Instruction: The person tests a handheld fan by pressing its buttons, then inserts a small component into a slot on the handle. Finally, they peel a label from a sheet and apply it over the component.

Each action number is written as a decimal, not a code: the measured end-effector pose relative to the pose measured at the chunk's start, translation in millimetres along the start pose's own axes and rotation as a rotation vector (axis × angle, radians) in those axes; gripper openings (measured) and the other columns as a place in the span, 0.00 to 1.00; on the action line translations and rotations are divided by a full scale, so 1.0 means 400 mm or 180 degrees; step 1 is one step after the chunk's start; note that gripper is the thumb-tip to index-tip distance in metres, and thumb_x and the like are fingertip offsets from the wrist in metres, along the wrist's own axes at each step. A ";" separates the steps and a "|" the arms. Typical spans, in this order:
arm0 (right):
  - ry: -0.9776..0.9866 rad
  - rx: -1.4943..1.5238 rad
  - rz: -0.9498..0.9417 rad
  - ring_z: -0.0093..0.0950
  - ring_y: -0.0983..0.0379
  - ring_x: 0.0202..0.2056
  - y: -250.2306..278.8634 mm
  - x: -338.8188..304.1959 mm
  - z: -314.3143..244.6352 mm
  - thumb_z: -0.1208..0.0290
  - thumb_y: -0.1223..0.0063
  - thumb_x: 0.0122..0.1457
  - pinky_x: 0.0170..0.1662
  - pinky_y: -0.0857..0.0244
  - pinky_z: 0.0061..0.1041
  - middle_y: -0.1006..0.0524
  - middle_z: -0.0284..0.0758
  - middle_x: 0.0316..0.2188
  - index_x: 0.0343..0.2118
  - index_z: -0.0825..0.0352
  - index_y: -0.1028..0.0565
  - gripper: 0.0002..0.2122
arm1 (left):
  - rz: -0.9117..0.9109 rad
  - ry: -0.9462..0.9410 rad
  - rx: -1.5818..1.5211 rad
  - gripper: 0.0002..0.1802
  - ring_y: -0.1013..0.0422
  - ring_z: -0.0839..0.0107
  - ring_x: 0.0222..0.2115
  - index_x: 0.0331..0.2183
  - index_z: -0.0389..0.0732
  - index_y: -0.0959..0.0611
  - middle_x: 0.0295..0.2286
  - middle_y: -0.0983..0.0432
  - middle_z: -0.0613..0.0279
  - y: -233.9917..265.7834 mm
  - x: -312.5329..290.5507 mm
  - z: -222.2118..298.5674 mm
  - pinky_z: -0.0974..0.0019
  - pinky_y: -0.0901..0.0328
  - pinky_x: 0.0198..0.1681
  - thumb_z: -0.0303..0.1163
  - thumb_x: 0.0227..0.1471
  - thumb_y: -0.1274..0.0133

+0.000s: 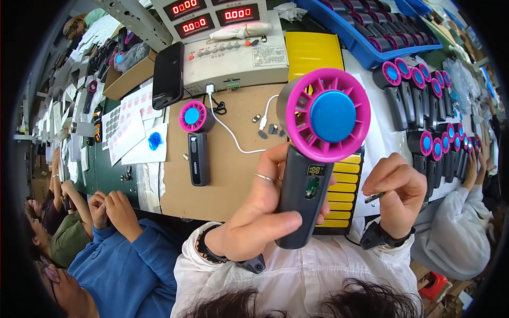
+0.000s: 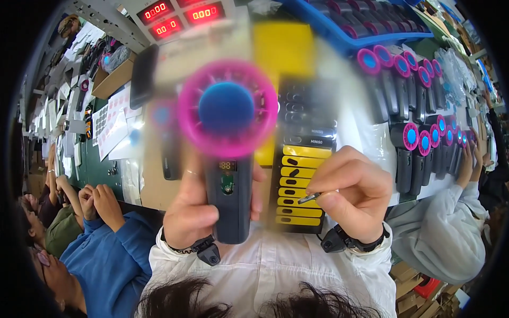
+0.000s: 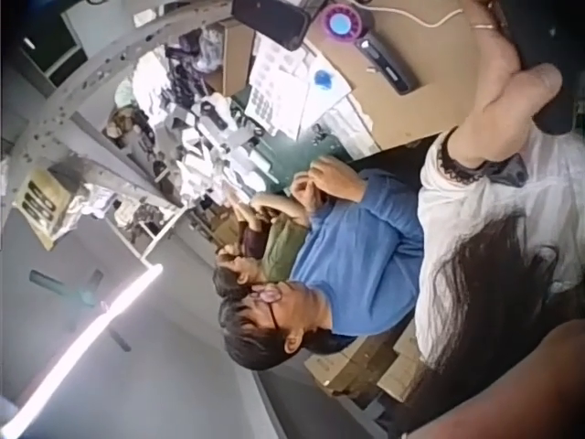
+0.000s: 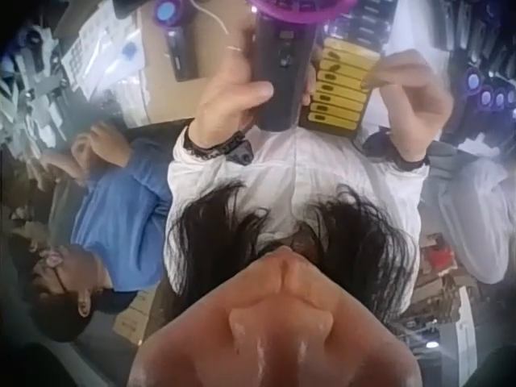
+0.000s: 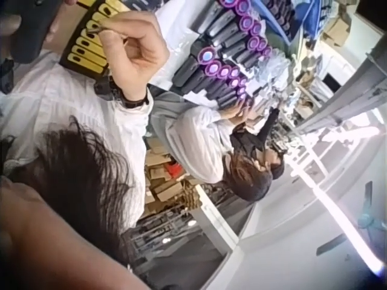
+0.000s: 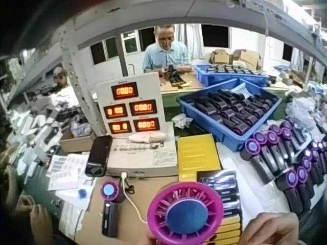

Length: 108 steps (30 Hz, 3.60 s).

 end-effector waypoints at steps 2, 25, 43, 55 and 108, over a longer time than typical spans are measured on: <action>0.0080 -0.0065 -0.0094 0.25 0.32 0.22 -0.002 0.013 -0.009 0.71 0.47 0.51 0.27 0.39 0.19 0.29 0.39 0.22 0.24 0.71 0.29 0.08 | 0.0013 0.0122 -0.0247 0.36 0.34 0.66 0.38 0.55 0.40 0.54 0.46 0.42 0.51 0.002 0.005 -0.012 0.63 0.38 0.43 0.30 0.47 0.57; -0.0839 -0.0355 -0.0685 0.15 0.30 0.24 -0.127 0.082 0.053 0.81 0.46 0.50 0.29 0.36 0.14 0.24 0.33 0.23 0.28 0.74 0.25 0.03 | 0.0362 0.0343 0.0037 0.30 0.33 0.69 0.36 0.51 0.42 0.50 0.40 0.39 0.54 0.048 0.020 -0.057 0.65 0.36 0.40 0.27 0.47 0.60; -0.0753 0.0590 0.0020 0.18 0.28 0.27 -0.110 0.045 0.103 0.78 0.49 0.55 0.32 0.34 0.16 0.25 0.33 0.26 0.31 0.73 0.27 0.04 | 0.0656 -0.0539 0.0103 0.30 0.32 0.72 0.35 0.49 0.42 0.45 0.39 0.35 0.55 0.074 0.036 -0.033 0.67 0.35 0.38 0.22 0.48 0.49; -0.0687 0.0831 0.0193 0.21 0.27 0.29 -0.132 0.017 0.143 0.78 0.51 0.56 0.34 0.33 0.18 0.26 0.35 0.29 0.33 0.73 0.28 0.04 | 0.1360 -0.0743 0.0462 0.32 0.30 0.75 0.28 0.49 0.41 0.43 0.30 0.29 0.59 0.113 0.023 -0.022 0.71 0.32 0.33 0.17 0.44 0.46; -0.0117 -0.1024 -0.0293 0.21 0.30 0.31 -0.064 0.001 0.136 0.88 0.52 0.49 0.33 0.37 0.14 0.28 0.37 0.30 0.31 0.73 0.27 0.07 | 0.2030 -0.1265 0.5252 0.27 0.29 0.55 0.28 0.40 0.35 0.35 0.38 0.31 0.45 0.187 -0.144 0.041 0.60 0.33 0.29 0.28 0.36 0.41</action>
Point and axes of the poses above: each hand's wrist, its own x-axis towards the middle knuckle, its own y-axis out of the back of the hand, z = x × y, the point moved 8 cm from there along x, towards the middle knuckle
